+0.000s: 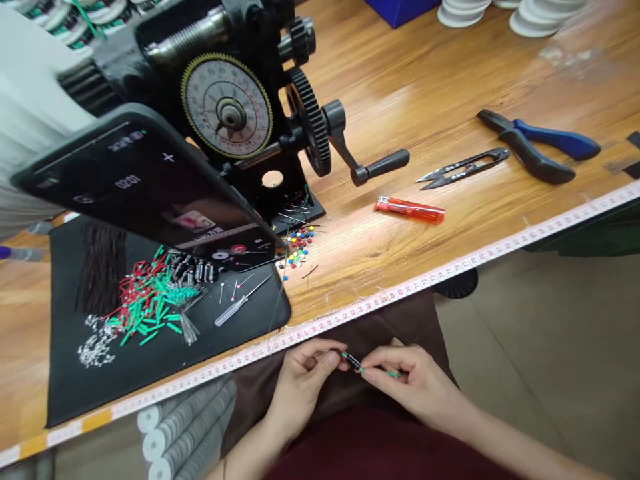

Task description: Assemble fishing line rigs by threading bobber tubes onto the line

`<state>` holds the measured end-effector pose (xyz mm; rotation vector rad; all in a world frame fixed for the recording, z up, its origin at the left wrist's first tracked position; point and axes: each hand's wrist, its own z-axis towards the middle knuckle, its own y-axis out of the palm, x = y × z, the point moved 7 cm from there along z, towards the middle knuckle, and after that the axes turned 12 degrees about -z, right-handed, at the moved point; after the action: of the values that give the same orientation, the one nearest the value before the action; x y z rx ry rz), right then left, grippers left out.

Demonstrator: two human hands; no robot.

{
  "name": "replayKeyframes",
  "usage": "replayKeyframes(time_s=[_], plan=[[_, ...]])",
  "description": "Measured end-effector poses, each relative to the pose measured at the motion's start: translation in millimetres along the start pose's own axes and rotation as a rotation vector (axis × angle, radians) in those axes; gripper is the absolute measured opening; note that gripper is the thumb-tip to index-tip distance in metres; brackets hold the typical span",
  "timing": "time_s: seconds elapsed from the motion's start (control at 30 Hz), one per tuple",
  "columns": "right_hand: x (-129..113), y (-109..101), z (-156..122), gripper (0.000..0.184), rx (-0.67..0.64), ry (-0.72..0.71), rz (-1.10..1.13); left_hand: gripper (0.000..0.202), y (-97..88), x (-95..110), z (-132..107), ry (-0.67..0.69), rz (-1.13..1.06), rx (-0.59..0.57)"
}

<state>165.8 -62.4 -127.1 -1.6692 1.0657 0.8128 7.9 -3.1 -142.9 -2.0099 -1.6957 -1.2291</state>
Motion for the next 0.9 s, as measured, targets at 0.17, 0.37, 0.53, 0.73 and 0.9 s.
replayKeyframes(time_s=[0.17,0.37,0.53,0.73,0.9], plan=[[-5,-1,-6,0.021,0.057,-0.075,-0.084,0.025,-0.6,4,-8,0.124,-0.031,0.048],[-35,-1,-14,0.015,0.026,-0.416,-0.176,0.025,-9.2,20,-36,0.347,0.060,0.039],[-76,-15,-8,0.010,-0.136,-0.539,-0.286,0.027,-30.6,59,-94,0.677,0.405,0.222],[-126,-21,15,0.017,-0.023,-0.774,-0.482,0.023,-66.1,90,-148,1.079,0.528,0.651],[-149,-1,24,0.023,-0.031,-0.890,-0.494,0.020,-115.7,100,-164,1.162,0.139,0.984]])
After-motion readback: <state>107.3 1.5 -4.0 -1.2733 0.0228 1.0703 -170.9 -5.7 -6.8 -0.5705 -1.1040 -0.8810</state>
